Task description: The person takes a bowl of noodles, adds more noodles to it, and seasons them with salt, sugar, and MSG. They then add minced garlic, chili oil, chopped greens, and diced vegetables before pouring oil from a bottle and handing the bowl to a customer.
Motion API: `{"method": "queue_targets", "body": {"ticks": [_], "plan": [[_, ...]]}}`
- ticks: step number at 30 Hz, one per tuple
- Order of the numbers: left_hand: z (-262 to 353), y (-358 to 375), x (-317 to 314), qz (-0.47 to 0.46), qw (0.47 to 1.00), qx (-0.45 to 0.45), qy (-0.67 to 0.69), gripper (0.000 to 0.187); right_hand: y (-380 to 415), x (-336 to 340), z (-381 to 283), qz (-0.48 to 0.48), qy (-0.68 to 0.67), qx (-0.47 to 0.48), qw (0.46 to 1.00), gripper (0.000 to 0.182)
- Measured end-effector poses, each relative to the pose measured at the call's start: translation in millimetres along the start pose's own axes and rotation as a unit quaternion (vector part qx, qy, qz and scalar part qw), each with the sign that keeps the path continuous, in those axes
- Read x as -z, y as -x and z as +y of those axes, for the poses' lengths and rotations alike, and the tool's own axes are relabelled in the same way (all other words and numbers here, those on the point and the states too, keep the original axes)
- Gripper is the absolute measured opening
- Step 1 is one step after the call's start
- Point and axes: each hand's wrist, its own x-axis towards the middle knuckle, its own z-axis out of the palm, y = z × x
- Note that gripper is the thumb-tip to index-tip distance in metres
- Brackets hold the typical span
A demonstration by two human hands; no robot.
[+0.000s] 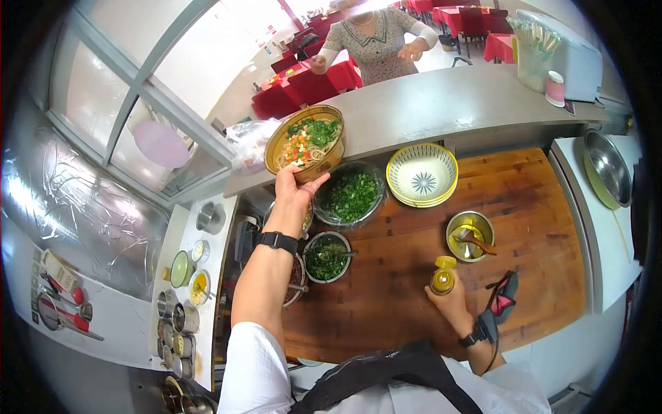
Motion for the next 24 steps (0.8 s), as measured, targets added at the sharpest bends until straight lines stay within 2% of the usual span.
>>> {"method": "queue_targets", "body": {"ticks": [1,3,4,7,9,10,11,13,14,15,17,19,21,23,24], "plan": [[-3,-12,-4,0.032,0.999,0.005,0.011,0.057,-3,2,2,-0.001,-0.004,-0.004,1.000,0.048],[-8,-35,-9,0.046,0.999,0.015,0.015,0.057,-6,12,-8,-0.031,0.073,0.023,0.997,0.052],[-10,-47,-10,0.035,0.999,0.002,0.011,0.058,-15,19,-26,-0.053,0.061,0.053,0.995,0.051],[-12,-93,-8,0.010,1.000,0.011,0.021,0.060,-11,19,-17,-0.065,0.049,0.007,0.997,0.045],[-13,-108,-13,-0.003,1.000,-0.025,0.018,0.060,-11,15,-7,-0.091,0.054,0.032,0.994,0.044],[-15,-115,-12,-0.037,0.999,-0.038,0.010,0.061,-10,12,-3,-0.090,0.032,0.010,0.995,0.046],[-20,-113,-15,-0.030,0.999,-0.041,0.012,0.061,-10,8,0,-0.090,0.011,-0.014,0.996,0.047],[-30,-106,-23,-0.055,0.992,-0.113,0.021,0.056,-15,-4,6,-0.068,0.002,-0.014,0.998,0.047],[-35,-96,-22,-0.035,0.995,-0.090,0.039,0.062,-17,-11,10,-0.042,-0.007,-0.014,0.999,0.047],[-41,-70,-31,0.056,0.991,-0.064,0.102,0.058,-19,-17,18,-0.055,-0.003,-0.012,0.998,0.047],[-47,-25,2,-0.039,0.994,0.005,0.099,0.041,-29,-30,33,-0.021,-0.023,-0.035,0.999,0.048],[-48,36,46,-0.115,0.993,0.003,0.040,0.030,-46,-33,13,-0.040,-0.075,-0.120,0.989,0.048],[-45,109,105,-0.120,0.992,-0.028,-0.013,0.031,-53,-37,44,-0.047,0.071,0.016,0.996,0.045],[-40,179,180,-0.044,0.998,-0.047,-0.006,0.034,-66,-31,0,-0.148,0.096,-0.164,0.971,0.037],[-37,216,219,0.027,0.996,-0.082,0.008,0.034,-70,-33,25,-0.149,0.071,-0.112,0.980,0.039]]}}
